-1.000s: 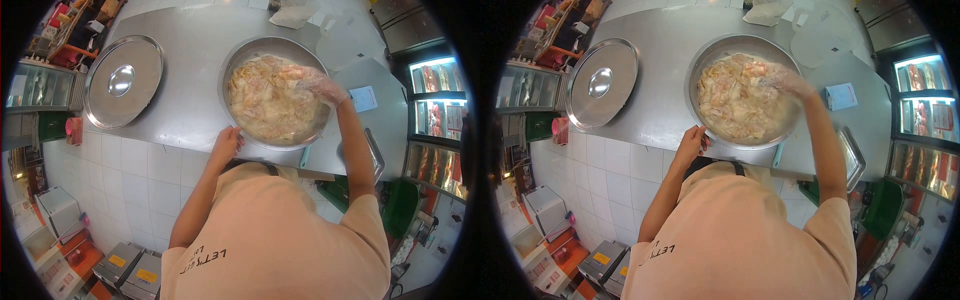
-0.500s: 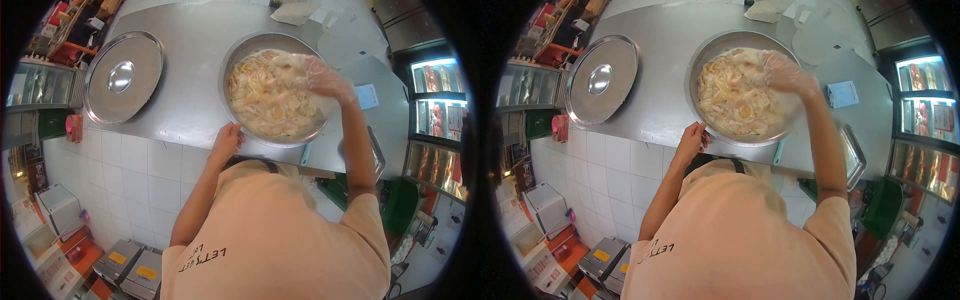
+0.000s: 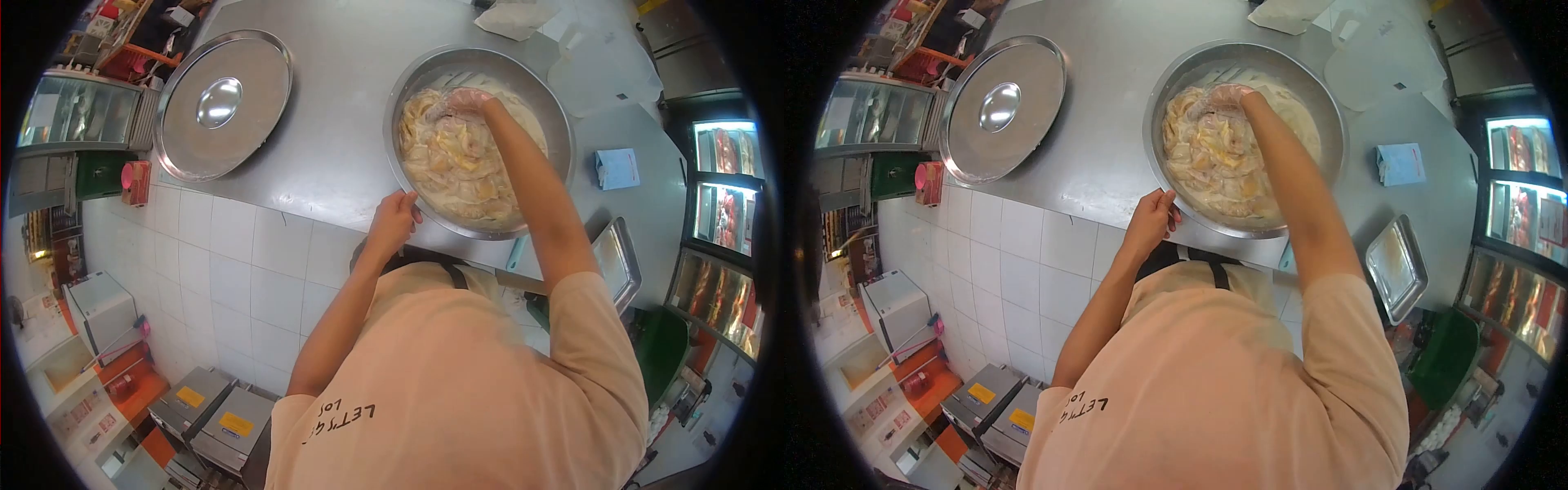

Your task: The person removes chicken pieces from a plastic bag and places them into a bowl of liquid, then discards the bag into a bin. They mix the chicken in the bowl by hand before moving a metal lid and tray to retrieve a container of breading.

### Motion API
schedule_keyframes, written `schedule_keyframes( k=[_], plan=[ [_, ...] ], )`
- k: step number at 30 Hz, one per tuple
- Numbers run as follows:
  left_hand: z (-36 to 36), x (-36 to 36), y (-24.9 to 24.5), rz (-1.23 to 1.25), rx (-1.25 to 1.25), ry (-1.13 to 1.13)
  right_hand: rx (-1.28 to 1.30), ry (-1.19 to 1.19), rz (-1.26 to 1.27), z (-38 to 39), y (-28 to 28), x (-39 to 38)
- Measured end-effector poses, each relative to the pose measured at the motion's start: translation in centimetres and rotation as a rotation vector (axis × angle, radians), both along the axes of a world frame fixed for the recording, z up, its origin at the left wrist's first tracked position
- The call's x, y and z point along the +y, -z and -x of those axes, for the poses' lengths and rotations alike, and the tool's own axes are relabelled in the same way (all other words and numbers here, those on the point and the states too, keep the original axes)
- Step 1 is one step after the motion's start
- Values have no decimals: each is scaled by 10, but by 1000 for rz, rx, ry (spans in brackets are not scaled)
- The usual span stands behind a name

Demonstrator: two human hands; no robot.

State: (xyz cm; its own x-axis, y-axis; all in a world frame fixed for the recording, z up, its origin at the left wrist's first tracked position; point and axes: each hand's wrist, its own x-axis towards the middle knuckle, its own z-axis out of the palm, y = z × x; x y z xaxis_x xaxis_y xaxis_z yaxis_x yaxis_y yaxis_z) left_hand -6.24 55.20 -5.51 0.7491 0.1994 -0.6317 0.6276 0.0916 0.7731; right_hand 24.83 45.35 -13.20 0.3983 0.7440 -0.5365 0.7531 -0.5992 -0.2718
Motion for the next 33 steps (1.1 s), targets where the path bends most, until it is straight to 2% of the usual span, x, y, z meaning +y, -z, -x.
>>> schedule_keyframes(
  k=[1,4,5,7,10,11,13,16,18,20,21,23,24,26,28,30,33],
  plan=[
    [0,0,0,-14,-6,-4,-35,-205,-80,0,0,-3],
    [2,-1,3,-30,-11,-7,0,-329,20,14,-31,-11],
    [2,-1,4,-32,-9,-4,-2,-335,25,24,-48,-16],
    [1,-2,3,-16,-26,-19,28,-62,97,46,-87,-28],
    [1,-1,2,0,-42,-16,45,-141,178,59,-157,-35],
    [1,0,2,0,-44,11,44,-152,181,51,-152,-33],
    [0,1,1,4,-38,10,113,-6,86,32,-134,-25],
    [0,0,0,-4,-33,-7,60,-48,-44,41,-115,18],
    [2,-3,1,-12,-28,-31,64,67,130,83,-111,34],
    [3,-7,4,-56,-63,-89,-94,-121,210,95,-64,44],
    [3,-10,6,-51,-60,-92,-92,-125,215,98,-45,42],
    [3,-14,10,-79,-84,-149,-121,-356,62,102,-21,34],
    [2,-14,9,-81,-87,-146,-124,-352,60,101,-22,28],
    [3,-14,7,-63,-81,-157,35,-426,-21,106,-25,7],
    [4,-13,10,-77,-84,-154,163,-369,-8,110,-79,-10],
    [2,-14,11,-73,-85,-157,19,-474,-61,100,-83,-50],
    [4,-13,13,-84,-84,-140,-89,-471,-89,98,-107,-105]
  ],
)
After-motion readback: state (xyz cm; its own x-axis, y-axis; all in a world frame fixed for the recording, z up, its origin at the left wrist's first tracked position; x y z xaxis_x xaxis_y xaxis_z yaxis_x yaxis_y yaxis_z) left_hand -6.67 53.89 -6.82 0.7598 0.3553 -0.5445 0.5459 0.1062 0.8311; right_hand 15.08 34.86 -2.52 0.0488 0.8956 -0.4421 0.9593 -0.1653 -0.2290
